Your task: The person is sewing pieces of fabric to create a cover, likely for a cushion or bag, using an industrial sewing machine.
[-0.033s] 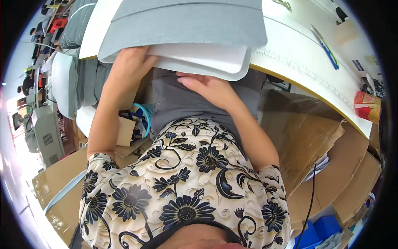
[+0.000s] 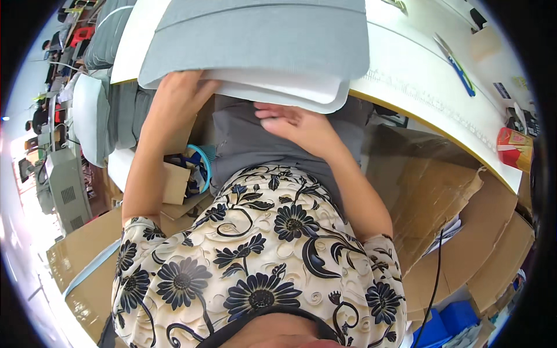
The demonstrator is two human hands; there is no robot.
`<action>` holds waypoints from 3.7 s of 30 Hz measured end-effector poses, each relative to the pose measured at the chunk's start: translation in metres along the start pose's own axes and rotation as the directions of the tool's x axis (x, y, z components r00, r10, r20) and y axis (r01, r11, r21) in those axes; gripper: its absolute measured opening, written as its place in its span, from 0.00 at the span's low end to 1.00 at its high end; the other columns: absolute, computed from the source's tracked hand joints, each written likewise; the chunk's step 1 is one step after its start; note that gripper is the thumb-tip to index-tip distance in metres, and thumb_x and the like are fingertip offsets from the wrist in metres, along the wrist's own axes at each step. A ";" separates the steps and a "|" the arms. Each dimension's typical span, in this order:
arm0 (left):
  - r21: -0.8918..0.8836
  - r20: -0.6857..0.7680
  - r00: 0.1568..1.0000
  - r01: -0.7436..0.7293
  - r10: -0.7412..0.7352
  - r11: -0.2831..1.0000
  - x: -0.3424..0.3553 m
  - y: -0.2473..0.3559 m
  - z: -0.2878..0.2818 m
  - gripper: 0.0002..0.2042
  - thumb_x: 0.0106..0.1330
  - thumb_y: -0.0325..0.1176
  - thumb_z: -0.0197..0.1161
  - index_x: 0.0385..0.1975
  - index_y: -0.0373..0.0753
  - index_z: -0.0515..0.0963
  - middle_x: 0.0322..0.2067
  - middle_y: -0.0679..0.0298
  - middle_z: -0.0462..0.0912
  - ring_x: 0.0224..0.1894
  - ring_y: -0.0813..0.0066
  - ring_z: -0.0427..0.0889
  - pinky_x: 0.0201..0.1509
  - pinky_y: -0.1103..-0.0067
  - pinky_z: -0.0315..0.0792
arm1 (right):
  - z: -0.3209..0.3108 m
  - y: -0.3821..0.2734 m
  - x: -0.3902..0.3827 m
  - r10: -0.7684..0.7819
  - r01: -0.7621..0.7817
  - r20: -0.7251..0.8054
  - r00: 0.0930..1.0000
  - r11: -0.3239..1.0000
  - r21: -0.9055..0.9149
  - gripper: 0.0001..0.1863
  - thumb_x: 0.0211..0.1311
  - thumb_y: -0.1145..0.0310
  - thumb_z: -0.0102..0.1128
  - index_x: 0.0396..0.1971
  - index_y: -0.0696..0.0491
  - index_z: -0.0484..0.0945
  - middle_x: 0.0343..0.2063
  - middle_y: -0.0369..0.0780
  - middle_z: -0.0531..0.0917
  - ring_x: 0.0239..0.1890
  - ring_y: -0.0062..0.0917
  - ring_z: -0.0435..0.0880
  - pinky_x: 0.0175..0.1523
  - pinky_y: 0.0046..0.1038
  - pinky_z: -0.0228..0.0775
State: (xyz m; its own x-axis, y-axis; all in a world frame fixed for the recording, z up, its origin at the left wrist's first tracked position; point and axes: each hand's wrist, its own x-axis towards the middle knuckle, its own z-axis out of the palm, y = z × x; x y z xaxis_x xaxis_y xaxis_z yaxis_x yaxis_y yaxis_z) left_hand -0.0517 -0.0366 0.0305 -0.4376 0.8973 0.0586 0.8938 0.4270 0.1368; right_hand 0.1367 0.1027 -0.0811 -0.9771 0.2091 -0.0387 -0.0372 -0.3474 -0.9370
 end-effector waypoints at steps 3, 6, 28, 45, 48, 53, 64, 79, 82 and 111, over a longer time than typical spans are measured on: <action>0.154 0.049 0.999 0.003 -0.011 0.988 -0.024 -0.002 0.002 0.12 0.64 0.38 0.64 0.39 0.37 0.81 0.29 0.52 0.82 0.37 0.52 0.82 0.44 0.62 0.75 | -0.019 -0.003 -0.030 -0.059 0.063 -0.037 0.998 0.992 0.113 0.22 0.72 0.66 0.53 0.60 0.65 0.70 0.56 0.50 0.78 0.56 0.39 0.82 0.56 0.32 0.76; 0.018 -0.146 0.946 -0.288 0.288 0.957 -0.013 0.031 0.009 0.11 0.62 0.38 0.67 0.41 0.41 0.80 0.29 0.61 0.82 0.34 0.62 0.83 0.39 0.68 0.76 | -0.034 -0.003 -0.036 -0.096 0.166 -0.238 0.967 0.941 0.295 0.20 0.77 0.65 0.45 0.56 0.66 0.71 0.50 0.53 0.82 0.52 0.46 0.83 0.51 0.36 0.79; 0.087 -0.076 0.941 -0.323 0.329 0.942 0.050 0.056 0.013 0.15 0.64 0.46 0.66 0.42 0.43 0.86 0.24 0.57 0.84 0.26 0.55 0.83 0.34 0.69 0.79 | -0.017 -0.015 -0.020 -0.187 0.200 -0.502 0.845 0.979 -0.028 0.16 0.73 0.66 0.54 0.32 0.64 0.82 0.21 0.40 0.85 0.22 0.19 0.84 0.29 0.20 0.76; -0.116 -0.308 0.809 -0.555 0.501 0.824 0.044 0.080 0.024 0.28 0.50 0.33 0.75 0.55 0.43 0.80 0.59 0.61 0.78 0.58 0.59 0.78 0.60 0.66 0.73 | -0.022 -0.013 -0.021 -0.206 0.291 -0.459 0.864 0.949 0.122 0.16 0.74 0.65 0.53 0.46 0.64 0.81 0.37 0.40 0.86 0.35 0.19 0.84 0.41 0.24 0.80; -0.069 -0.248 0.809 -0.563 0.533 0.823 0.050 0.079 0.031 0.26 0.53 0.36 0.74 0.54 0.44 0.81 0.58 0.63 0.79 0.59 0.61 0.77 0.61 0.66 0.72 | -0.025 -0.009 -0.024 -0.171 0.289 -0.466 0.868 0.938 0.193 0.15 0.74 0.67 0.52 0.47 0.65 0.80 0.38 0.41 0.86 0.38 0.21 0.85 0.44 0.25 0.81; -0.117 -0.275 0.802 -0.575 0.530 0.810 0.052 0.071 0.035 0.20 0.56 0.36 0.72 0.50 0.44 0.84 0.53 0.66 0.83 0.59 0.63 0.78 0.60 0.70 0.71 | -0.026 -0.015 -0.024 -0.210 0.298 -0.410 0.888 0.941 0.162 0.14 0.73 0.70 0.53 0.47 0.65 0.80 0.39 0.41 0.86 0.39 0.22 0.85 0.45 0.25 0.80; -0.123 -0.247 0.772 -0.624 0.585 0.772 0.056 0.065 0.031 0.19 0.56 0.35 0.72 0.49 0.44 0.84 0.54 0.68 0.83 0.58 0.65 0.78 0.58 0.69 0.71 | -0.021 -0.021 -0.024 -0.208 0.240 -0.404 0.891 0.970 0.030 0.14 0.73 0.68 0.56 0.47 0.64 0.81 0.39 0.39 0.87 0.39 0.20 0.86 0.43 0.21 0.78; 0.016 -0.419 0.568 -0.775 0.708 0.631 0.055 0.069 0.037 0.16 0.45 0.19 0.71 0.38 0.31 0.83 0.40 0.58 0.86 0.43 0.63 0.85 0.42 0.75 0.82 | -0.017 -0.024 -0.023 -0.082 0.144 -0.492 0.867 0.985 0.090 0.11 0.69 0.69 0.60 0.36 0.63 0.82 0.29 0.40 0.87 0.27 0.19 0.86 0.34 0.19 0.75; 0.036 -0.414 0.541 -0.794 0.732 0.607 0.057 0.065 0.038 0.16 0.45 0.19 0.70 0.38 0.31 0.83 0.40 0.58 0.86 0.43 0.63 0.86 0.41 0.75 0.82 | -0.015 -0.024 -0.020 -0.089 0.166 -0.507 0.857 0.980 0.108 0.10 0.69 0.69 0.60 0.35 0.62 0.82 0.27 0.41 0.87 0.26 0.19 0.85 0.32 0.19 0.75; -0.425 -0.528 0.668 -0.742 0.524 0.518 0.055 0.062 0.064 0.11 0.55 0.21 0.69 0.39 0.32 0.83 0.39 0.56 0.82 0.36 0.61 0.80 0.37 0.71 0.73 | -0.015 -0.040 -0.012 -0.055 0.102 -0.526 0.849 0.993 0.061 0.15 0.69 0.65 0.56 0.31 0.63 0.82 0.23 0.42 0.84 0.21 0.20 0.82 0.29 0.20 0.74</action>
State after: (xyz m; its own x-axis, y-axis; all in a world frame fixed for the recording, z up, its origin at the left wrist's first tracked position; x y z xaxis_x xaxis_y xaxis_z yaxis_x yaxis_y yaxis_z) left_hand -0.0143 0.0461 -0.0216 0.1239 0.7641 0.6331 0.7464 -0.4922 0.4479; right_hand 0.1532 0.1280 -0.0485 -0.7172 0.6774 -0.1637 -0.1496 -0.3791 -0.9132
